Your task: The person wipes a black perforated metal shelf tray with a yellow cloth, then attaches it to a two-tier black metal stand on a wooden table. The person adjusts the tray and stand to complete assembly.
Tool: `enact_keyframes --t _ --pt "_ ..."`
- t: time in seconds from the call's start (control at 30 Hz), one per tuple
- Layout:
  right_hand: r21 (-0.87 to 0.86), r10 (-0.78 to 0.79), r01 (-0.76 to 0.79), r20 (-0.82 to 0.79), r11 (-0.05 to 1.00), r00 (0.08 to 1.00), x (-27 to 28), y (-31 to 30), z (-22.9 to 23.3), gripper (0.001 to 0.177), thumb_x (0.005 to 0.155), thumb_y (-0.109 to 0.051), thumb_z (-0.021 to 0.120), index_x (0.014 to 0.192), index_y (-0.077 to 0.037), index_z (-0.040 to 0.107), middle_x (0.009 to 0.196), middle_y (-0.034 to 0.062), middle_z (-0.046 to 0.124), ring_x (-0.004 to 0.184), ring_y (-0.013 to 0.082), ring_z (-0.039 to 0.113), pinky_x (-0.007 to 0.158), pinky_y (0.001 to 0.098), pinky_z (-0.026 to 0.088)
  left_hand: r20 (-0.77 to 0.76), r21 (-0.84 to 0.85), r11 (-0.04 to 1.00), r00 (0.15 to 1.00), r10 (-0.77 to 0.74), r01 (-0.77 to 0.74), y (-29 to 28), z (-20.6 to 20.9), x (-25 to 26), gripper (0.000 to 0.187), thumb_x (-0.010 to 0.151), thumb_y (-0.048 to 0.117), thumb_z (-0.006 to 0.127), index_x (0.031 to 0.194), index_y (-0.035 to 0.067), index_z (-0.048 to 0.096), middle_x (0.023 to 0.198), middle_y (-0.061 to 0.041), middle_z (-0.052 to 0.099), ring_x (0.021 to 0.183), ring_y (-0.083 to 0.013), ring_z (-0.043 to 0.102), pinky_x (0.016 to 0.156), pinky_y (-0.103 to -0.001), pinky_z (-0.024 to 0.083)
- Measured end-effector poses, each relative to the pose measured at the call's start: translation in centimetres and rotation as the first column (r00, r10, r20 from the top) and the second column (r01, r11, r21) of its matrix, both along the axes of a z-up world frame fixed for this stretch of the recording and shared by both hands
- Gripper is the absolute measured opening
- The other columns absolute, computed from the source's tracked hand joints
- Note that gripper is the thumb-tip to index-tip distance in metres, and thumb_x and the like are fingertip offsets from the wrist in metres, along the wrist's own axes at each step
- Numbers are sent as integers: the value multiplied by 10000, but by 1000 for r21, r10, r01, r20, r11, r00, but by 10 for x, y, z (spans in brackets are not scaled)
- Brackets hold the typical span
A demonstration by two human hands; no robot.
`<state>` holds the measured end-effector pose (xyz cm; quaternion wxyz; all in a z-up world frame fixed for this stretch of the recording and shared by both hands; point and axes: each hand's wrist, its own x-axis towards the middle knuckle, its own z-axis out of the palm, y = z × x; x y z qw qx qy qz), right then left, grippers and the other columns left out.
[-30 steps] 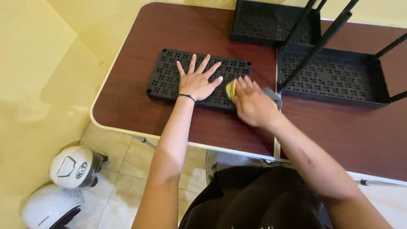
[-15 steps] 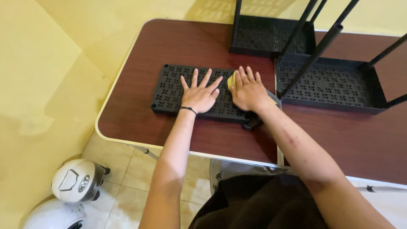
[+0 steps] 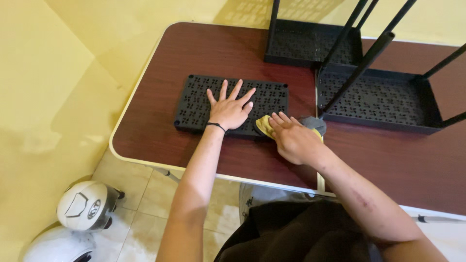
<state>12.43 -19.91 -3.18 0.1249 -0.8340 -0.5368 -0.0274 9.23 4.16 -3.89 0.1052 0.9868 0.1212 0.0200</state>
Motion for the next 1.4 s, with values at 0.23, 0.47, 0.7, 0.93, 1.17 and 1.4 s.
enact_keyframes --t 0.23,0.47,0.7,0.93,1.17,1.4 --pt "-14 -161 169 248 985 955 41 11 -10 551 862 -142 508 1388 15 556 1464 195 545 1316 412 519 1041 489 457 -176 62 997 983 51 -41 13 25 -3 772 820 789 524 1525 517 368 1720 -112 108 1523 -406 157 1137 -726 169" --pt "57 -451 448 160 892 878 56 3 43 295 1009 -201 560 1264 -132 693 914 198 757 766 391 737 671 488 595 -44 75 997 999 27 -24 36 39 4 1007 632 905 644 1450 327 535 1487 -169 441 1431 -383 395 1217 -619 252" --pt "283 -475 423 150 861 867 33 -16 85 171 985 -215 638 1038 -87 738 906 179 704 711 421 701 643 511 571 -114 149 967 968 223 -206 25 37 17 960 761 903 562 1509 315 429 1588 -197 301 1367 -469 407 1066 -632 374" --pt "336 -350 275 189 901 917 90 36 13 118 987 -148 616 998 -71 704 996 156 693 998 376 708 915 489 563 -317 94 960 906 280 -264 5 38 16 1158 799 889 550 1685 202 262 1520 -211 528 1370 -390 573 1031 -547 529" --pt "421 -144 0 310 907 940 100 45 -38 451 904 -154 572 1301 61 594 1308 295 648 1219 519 581 982 553 443 -83 237 971 996 -23 42 7 17 9 751 983 686 389 1596 263 289 1695 -93 110 1571 -389 39 1210 -661 87" --pt "82 -257 266 -109 960 960 47 29 13 379 985 -225 522 1293 -22 609 1231 257 668 1107 442 647 965 508 517 -23 57 998 999 -34 36 10 -6 21 620 1019 498 328 1596 276 275 1707 -43 97 1568 -383 5 1219 -638 4"
